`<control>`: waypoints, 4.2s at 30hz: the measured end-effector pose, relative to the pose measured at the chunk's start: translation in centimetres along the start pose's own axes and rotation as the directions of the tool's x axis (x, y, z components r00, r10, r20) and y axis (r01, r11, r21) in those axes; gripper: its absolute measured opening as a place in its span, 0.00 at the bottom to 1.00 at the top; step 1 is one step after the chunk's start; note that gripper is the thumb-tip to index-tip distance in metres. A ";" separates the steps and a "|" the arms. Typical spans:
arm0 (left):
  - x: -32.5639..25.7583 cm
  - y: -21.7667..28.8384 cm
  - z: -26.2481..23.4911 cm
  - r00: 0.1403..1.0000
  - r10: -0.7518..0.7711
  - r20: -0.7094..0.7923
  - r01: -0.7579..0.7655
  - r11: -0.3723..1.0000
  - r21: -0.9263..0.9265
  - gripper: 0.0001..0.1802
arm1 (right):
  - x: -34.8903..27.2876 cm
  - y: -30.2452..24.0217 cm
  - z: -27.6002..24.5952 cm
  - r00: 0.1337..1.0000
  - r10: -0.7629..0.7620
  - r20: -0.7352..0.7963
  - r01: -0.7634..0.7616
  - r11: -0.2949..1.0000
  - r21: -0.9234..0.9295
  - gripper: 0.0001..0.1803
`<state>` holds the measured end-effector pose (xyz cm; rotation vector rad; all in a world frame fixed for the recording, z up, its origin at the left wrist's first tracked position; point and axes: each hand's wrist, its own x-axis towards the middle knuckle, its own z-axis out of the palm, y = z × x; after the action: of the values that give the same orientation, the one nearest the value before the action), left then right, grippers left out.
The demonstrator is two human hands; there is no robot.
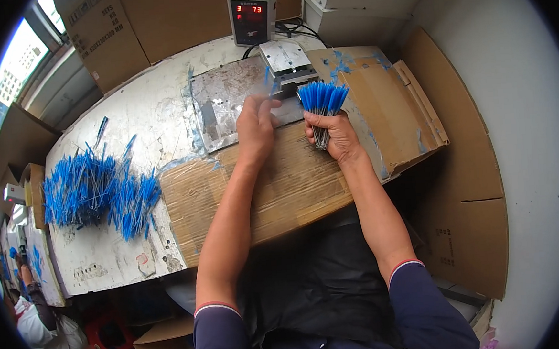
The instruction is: Manually bundle and insert blue bristles into a machine for crimping or assembly.
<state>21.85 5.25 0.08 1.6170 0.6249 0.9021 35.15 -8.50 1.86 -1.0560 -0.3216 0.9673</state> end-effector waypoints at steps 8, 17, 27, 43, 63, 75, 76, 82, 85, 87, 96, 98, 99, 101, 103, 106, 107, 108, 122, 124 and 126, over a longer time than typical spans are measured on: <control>-0.2 -0.2 0.7 0.994 -0.065 0.084 0.087 0.954 -0.288 0.09 | -0.1 -0.1 2.3 0.999 0.041 0.030 -0.030 0.952 -0.303 0.12; -0.5 0.0 1.1 0.996 -0.032 0.079 0.046 0.981 -0.189 0.06 | -0.2 0.6 2.0 1.000 0.014 -0.010 -0.016 0.962 -0.273 0.11; -0.6 0.4 1.1 0.998 -0.051 0.046 0.058 0.982 -0.181 0.07 | -0.7 0.9 1.7 0.999 0.008 -0.048 -0.016 0.986 -0.168 0.11; 0.3 -0.5 0.1 0.938 0.023 -0.345 -0.056 0.995 -0.084 0.07 | 3.2 1.7 3.4 0.885 -0.312 -0.347 0.126 0.876 -0.465 0.04; 0.7 -1.9 0.4 0.929 0.353 -0.113 -0.224 0.777 0.588 0.05 | 1.3 0.8 1.6 0.971 -0.114 -0.210 0.094 0.990 -0.103 0.06; 0.8 -2.1 0.5 0.918 0.395 -0.044 -0.294 0.749 0.593 0.04 | 1.1 0.5 -0.3 0.995 -0.045 -0.086 0.036 0.994 -0.104 0.07; 0.7 -2.1 0.5 0.909 0.415 -0.031 -0.314 0.735 0.601 0.03 | 0.8 0.4 -0.2 0.996 -0.043 -0.083 0.034 0.994 -0.104 0.07; 0.7 -2.3 0.5 0.876 0.482 0.038 -0.383 0.645 0.661 0.04 | 0.2 -0.5 -0.4 1.000 0.000 0.017 0.002 0.993 -0.119 0.09; 0.7 -1.9 0.6 0.934 0.354 -0.039 -0.263 0.760 0.594 0.05 | -0.5 -1.0 0.2 0.994 0.028 0.108 -0.010 0.986 -0.164 0.13; 0.6 -1.0 0.9 0.968 0.225 -0.109 -0.144 0.859 0.491 0.05 | -0.5 -1.2 0.0 0.975 0.088 0.205 -0.042 0.975 -0.218 0.15; 0.4 -0.1 1.0 0.993 -0.082 0.086 0.106 0.940 -0.323 0.08 | -0.8 -0.9 0.8 0.992 0.044 0.119 -0.011 0.962 -0.271 0.12; 0.7 -0.4 0.8 0.997 -0.034 0.064 0.049 0.966 -0.255 0.08 | -1.0 -0.8 0.9 0.995 0.026 0.100 0.003 0.962 -0.274 0.11; 0.7 -0.5 0.8 0.997 -0.032 0.065 0.048 0.965 -0.256 0.08 | -1.0 -0.7 1.0 0.997 0.007 0.083 0.016 0.961 -0.276 0.10; 0.6 -0.4 0.9 0.993 -0.094 0.075 0.113 0.940 -0.321 0.07 | -1.1 -0.6 1.0 0.997 -0.016 0.073 0.036 0.959 -0.281 0.10; 0.6 -0.4 0.9 0.992 -0.100 0.073 0.119 0.932 -0.343 0.07 | -1.1 -0.5 1.3 0.997 -0.040 0.066 0.057 0.956 -0.286 0.10; 0.6 -0.4 1.0 0.993 -0.108 0.043 0.116 0.938 -0.327 0.08 | -1.0 -0.5 1.6 0.995 -0.059 0.077 0.080 0.951 -0.298 0.10; 0.5 -0.3 1.1 0.994 -0.110 0.016 0.110 0.951 -0.291 0.08 | -0.9 -0.5 1.5 0.998 -0.023 0.063 0.042 0.946 -0.321 0.10; 0.4 -0.2 1.1 0.994 -0.106 0.018 0.106 0.950 -0.292 0.08 | -0.9 -0.6 1.4 0.999 0.013 0.047 0.004 0.939 -0.343 0.10; -0.1 -0.3 0.9 0.996 0.060 -0.068 -0.062 0.998 -0.025 0.19 | -0.8 0.8 1.3 0.989 -0.081 -0.124 0.053 0.975 -0.217 0.06; 0.4 -0.2 0.6 0.990 0.063 -0.123 -0.062 0.998 0.008 0.19 | -0.6 1.1 1.3 0.979 -0.126 -0.160 0.098 0.980 -0.173 0.06; 1.0 -0.6 0.2 0.969 0.111 -0.219 -0.098 0.993 0.072 0.19 | 0.2 1.4 1.7 0.946 -0.196 -0.257 0.137 0.964 -0.230 0.05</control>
<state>22.67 6.09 -0.28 1.6274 0.7328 1.1634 33.45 -7.13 1.46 -1.3180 -0.2793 0.6304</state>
